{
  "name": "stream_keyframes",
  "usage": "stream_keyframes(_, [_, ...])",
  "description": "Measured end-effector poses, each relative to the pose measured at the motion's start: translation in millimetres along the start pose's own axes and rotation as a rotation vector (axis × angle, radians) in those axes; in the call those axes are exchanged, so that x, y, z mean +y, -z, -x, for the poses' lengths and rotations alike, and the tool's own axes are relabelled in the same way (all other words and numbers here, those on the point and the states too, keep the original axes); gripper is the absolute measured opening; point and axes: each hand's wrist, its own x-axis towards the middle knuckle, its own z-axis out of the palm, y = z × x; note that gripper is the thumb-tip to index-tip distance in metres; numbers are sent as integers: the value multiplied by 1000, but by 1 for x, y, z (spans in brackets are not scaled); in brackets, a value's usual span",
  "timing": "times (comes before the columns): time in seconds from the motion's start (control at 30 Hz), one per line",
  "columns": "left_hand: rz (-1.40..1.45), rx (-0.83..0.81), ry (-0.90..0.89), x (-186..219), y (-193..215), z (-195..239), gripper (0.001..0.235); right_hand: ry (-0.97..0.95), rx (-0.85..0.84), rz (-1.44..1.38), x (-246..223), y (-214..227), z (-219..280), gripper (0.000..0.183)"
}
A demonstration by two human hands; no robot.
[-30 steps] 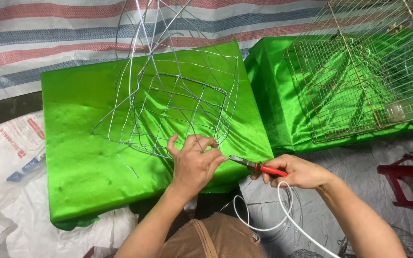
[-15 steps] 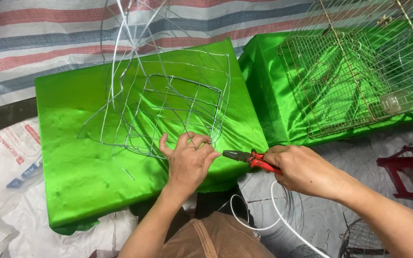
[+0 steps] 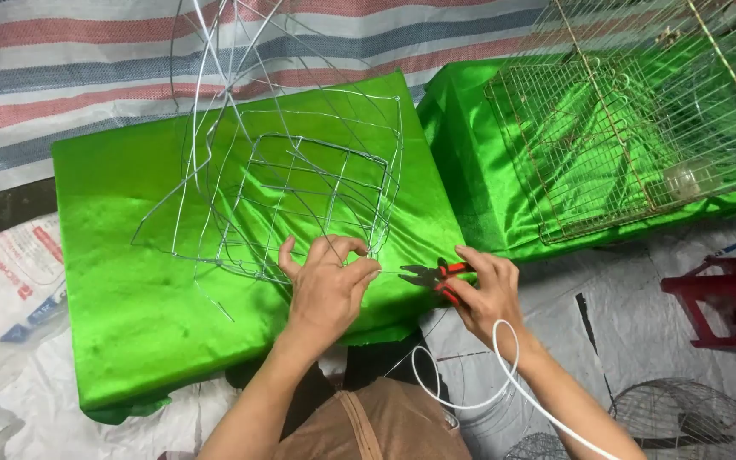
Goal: Assembling a wire frame or cage by bending wire mesh and securing connections using pliers.
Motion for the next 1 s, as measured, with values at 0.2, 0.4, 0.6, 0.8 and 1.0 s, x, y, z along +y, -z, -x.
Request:
stream_keyframes(0.2, [31,-65,36,3,17,3,22,112,239,-33,2,-36,-27,10])
stream_keyframes(0.4, [60,-132,6,-1,33,5,20,214,368,-105,11,-51,-41,19])
stream_keyframes(0.6, [87,-179,-31,-2,50,3,18,312,436,-99,-3,-43,-67,18])
stream_keyframes(0.8, [87,-214,-50,-5,56,4,19,396,514,-134,-8,-45,-89,23])
stream_keyframes(1.0, [86,-240,-47,-4,79,-9,23,414,535,-235,-3,-55,-105,24])
